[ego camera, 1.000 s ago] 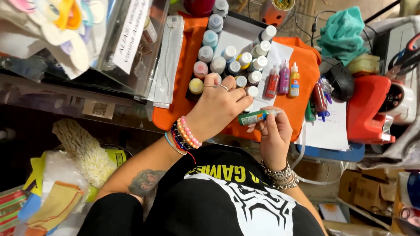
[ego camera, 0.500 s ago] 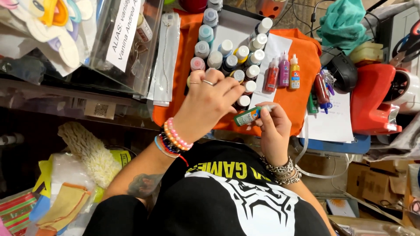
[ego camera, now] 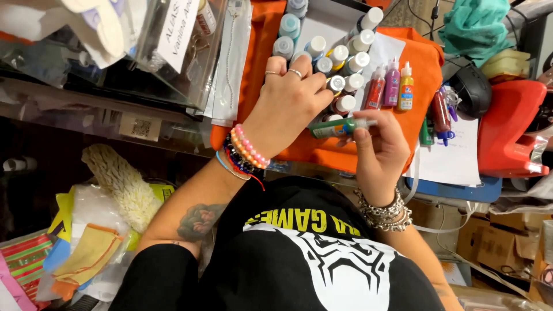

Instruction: Organize small paint bottles into a storage tray and open a security gate.

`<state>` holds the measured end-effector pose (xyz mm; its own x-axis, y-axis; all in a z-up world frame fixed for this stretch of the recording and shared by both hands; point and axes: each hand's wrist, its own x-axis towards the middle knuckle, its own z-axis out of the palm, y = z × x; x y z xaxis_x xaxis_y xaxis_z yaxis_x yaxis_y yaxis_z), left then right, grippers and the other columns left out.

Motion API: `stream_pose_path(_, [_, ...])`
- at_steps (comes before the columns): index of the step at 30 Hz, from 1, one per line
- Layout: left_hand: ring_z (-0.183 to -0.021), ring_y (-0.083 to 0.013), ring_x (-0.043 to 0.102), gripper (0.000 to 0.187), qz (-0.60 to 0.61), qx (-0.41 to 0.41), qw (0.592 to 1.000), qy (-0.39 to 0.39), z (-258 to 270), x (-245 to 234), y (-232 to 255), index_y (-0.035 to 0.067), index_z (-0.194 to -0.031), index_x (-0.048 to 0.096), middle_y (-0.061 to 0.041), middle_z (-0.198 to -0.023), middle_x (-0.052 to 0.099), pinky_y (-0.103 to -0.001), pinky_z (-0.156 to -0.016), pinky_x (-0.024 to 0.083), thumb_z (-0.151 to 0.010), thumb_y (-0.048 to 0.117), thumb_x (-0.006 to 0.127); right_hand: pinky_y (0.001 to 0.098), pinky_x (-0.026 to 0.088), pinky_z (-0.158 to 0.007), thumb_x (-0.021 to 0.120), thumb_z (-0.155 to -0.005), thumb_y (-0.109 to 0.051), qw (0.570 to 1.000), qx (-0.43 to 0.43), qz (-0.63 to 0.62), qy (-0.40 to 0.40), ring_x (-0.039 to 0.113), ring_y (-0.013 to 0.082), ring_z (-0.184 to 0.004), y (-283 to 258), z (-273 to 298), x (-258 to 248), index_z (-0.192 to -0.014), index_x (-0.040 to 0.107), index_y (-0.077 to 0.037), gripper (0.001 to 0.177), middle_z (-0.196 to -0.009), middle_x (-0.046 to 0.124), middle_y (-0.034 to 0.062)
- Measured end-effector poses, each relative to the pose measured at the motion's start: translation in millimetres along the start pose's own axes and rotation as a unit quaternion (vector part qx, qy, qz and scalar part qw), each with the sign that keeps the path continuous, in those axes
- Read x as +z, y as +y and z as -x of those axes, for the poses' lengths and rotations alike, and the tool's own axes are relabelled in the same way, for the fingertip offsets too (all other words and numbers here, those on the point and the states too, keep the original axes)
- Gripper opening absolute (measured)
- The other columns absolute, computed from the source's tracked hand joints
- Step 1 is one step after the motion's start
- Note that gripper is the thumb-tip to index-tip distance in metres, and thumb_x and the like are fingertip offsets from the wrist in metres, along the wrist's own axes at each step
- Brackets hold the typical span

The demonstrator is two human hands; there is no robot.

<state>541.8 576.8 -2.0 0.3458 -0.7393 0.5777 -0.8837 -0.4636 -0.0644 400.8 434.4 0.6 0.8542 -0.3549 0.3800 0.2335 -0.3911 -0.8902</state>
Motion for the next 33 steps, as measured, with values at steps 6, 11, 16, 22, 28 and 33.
stream_pose_path(6, [-0.095, -0.0247, 0.053, 0.015, 0.006, -0.040, 0.999, 0.004, -0.7, 6.9, 1.5, 0.020, -0.075, 0.065, 0.006, -0.079, 0.061, -0.044, -0.071, 0.038, -0.087, 0.012, 0.070, 0.0419, 0.048, -0.088, 0.068, -0.106, -0.014, 0.954, -0.206, 0.207, -0.069, 0.061, 0.0326, -0.094, -3.8, -23.1, 0.6, -0.112, 0.069, 0.004, 0.019, -0.103, 0.070, 0.0162])
stream_pose_path(11, [-0.100, -0.0286, 0.052, 0.016, 0.119, -0.099, 0.987, -0.047, 7.7, -9.4, -5.1, 0.019, -0.088, 0.067, 0.007, -0.089, 0.063, -0.047, -0.072, 0.039, -0.079, 0.012, 0.078, 0.0446, 0.038, -0.092, 0.079, -0.101, -0.007, 0.914, -0.244, 0.291, -0.140, 0.055, 0.0326, -0.101, 15.1, -33.9, 5.1, -0.111, 0.072, -0.003, 0.012, -0.098, 0.070, 0.0086])
stream_pose_path(16, [-0.108, -0.0338, 0.056, 0.035, 0.212, -0.124, 0.969, 0.006, 36.6, -44.5, -12.4, 0.008, -0.116, 0.071, -0.004, -0.113, 0.068, -0.042, -0.095, 0.048, -0.085, 0.002, 0.084, 0.0557, 0.032, -0.110, 0.079, -0.101, -0.006, 0.893, -0.253, 0.313, -0.203, 0.057, 0.0333, -0.105, 13.9, -40.6, 7.4, -0.104, 0.070, -0.003, 0.009, -0.097, 0.072, 0.0033])
stream_pose_path(22, [-0.102, -0.0285, 0.055, 0.028, 0.201, -0.153, 0.968, -0.007, 61.5, -48.3, -13.1, 0.010, -0.118, 0.067, -0.003, -0.114, 0.064, -0.042, -0.084, 0.048, -0.093, 0.007, 0.080, 0.0596, 0.032, -0.116, 0.062, -0.110, -0.011, 0.914, -0.218, 0.282, -0.192, 0.059, 0.0318, -0.108, -2.3, -40.5, 1.0, -0.114, 0.072, -0.001, 0.014, -0.107, 0.072, 0.0096])
stream_pose_path(28, [-0.089, -0.0292, 0.055, 0.026, 0.228, -0.152, 0.961, 0.046, 69.2, -49.8, -14.6, 0.003, -0.115, 0.071, -0.008, -0.106, 0.064, -0.040, -0.081, 0.050, -0.093, -0.010, 0.076, 0.0453, 0.051, -0.092, 0.057, -0.117, 0.004, 0.938, -0.195, 0.272, -0.092, 0.065, 0.0361, -0.100, -15.3, -39.5, -16.7, -0.106, 0.075, 0.011, 0.022, -0.098, 0.074, 0.0189])
stream_pose_path(33, [-0.094, -0.0273, 0.056, 0.052, 0.260, -0.174, 0.950, 0.007, 73.6, -44.2, -16.5, 0.002, -0.122, 0.060, -0.013, -0.118, 0.051, -0.041, -0.092, 0.054, -0.079, -0.014, 0.086, 0.0445, 0.050, -0.092, 0.069, -0.110, 0.013, 0.931, -0.212, 0.288, -0.075, 0.065, 0.0356, -0.099, -11.1, -34.7, -11.3, -0.107, 0.074, 0.011, 0.006, -0.103, 0.074, 0.0209])
